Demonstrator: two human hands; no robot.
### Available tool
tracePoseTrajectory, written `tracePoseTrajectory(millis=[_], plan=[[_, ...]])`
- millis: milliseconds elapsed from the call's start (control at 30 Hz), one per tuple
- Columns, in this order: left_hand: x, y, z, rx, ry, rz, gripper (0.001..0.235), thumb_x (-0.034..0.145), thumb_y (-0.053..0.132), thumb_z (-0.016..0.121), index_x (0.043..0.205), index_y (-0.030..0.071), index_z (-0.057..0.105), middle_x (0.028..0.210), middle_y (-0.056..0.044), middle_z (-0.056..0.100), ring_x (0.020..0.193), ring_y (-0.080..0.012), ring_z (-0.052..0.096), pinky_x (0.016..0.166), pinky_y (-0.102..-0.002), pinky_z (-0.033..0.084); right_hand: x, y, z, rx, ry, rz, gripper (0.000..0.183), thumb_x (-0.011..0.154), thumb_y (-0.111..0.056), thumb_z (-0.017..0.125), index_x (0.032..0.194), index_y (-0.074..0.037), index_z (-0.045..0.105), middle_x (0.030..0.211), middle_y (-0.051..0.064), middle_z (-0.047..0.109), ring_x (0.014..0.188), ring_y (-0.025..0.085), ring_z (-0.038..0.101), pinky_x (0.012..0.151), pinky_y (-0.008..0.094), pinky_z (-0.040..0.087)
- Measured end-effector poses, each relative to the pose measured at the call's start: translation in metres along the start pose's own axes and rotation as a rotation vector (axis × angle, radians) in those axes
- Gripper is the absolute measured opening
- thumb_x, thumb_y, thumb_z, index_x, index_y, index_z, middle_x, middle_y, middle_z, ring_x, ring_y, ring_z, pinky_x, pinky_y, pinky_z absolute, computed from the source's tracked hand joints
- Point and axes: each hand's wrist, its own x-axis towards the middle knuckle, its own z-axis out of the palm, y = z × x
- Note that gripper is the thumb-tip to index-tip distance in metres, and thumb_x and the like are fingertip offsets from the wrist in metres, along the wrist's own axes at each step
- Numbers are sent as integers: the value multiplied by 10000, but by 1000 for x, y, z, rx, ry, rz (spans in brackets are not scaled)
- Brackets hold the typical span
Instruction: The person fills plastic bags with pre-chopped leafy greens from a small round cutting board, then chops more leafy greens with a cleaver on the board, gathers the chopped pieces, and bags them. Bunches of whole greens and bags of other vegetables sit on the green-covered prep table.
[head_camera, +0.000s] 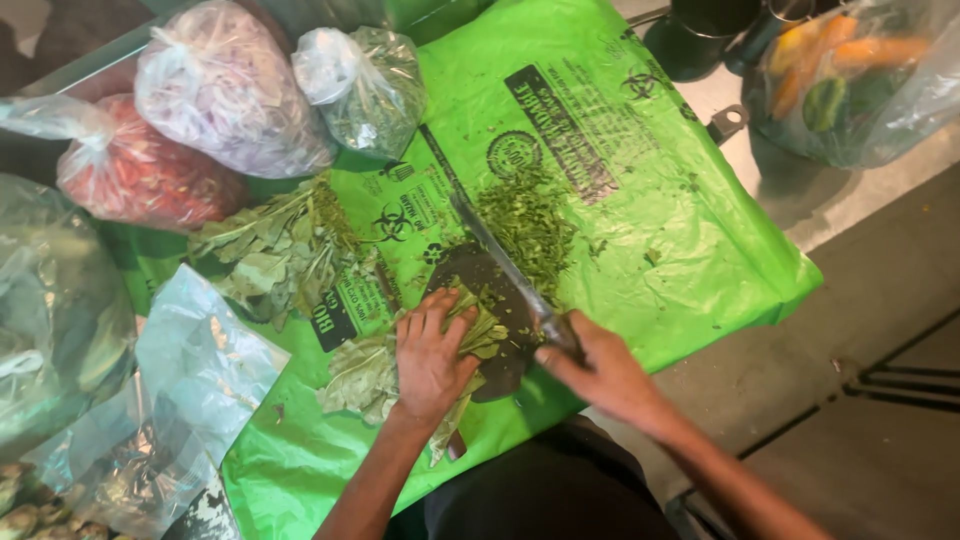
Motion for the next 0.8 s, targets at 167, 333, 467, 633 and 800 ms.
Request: tracePoseTrajectory(millis=[167,333,467,633,800], plan=[[-2,0,-3,26,1,13,685,549,171,844,1202,115,646,1360,-136,555,1319,-371,481,1037,-581,379,39,-46,23,92,85,-326,736,763,-144,728,1437,-93,435,870,81,538,724,261,591,642,407,503],[6,-1,-8,-26,-22,6,671,519,160,856,1141,89,616,1344,-163,548,1284,-400,487,999,-573,406,67,-53,20,8,-94,-248,882,684,-103,719,1503,-192,403,773,82,501,709,263,594,647,410,497],[10,-10,-8,-56,-62,24,671,536,139,867,1155,100,614,1300,-157,568,1219,-394,545,954,-528,463,72,-46,23,5,-77,-335,818,713,-131,734,1472,-171,434,771,92,519,729,271,608,662,411,502],[26,-12,-9,-147,-55,57,677,553,127,880,1173,112,611,1260,-155,593,1152,-385,597,939,-483,501,72,-55,12,-29,-53,-297,800,717,-152,751,1456,-180,446,810,87,593,740,281,643,666,419,531],[27,-14,11,-144,-45,93,677,553,80,858,1181,80,604,1223,-143,612,1104,-362,614,931,-480,495,85,-23,11,3,27,-500,768,726,-170,760,1423,-99,447,983,132,667,793,324,684,691,424,560]])
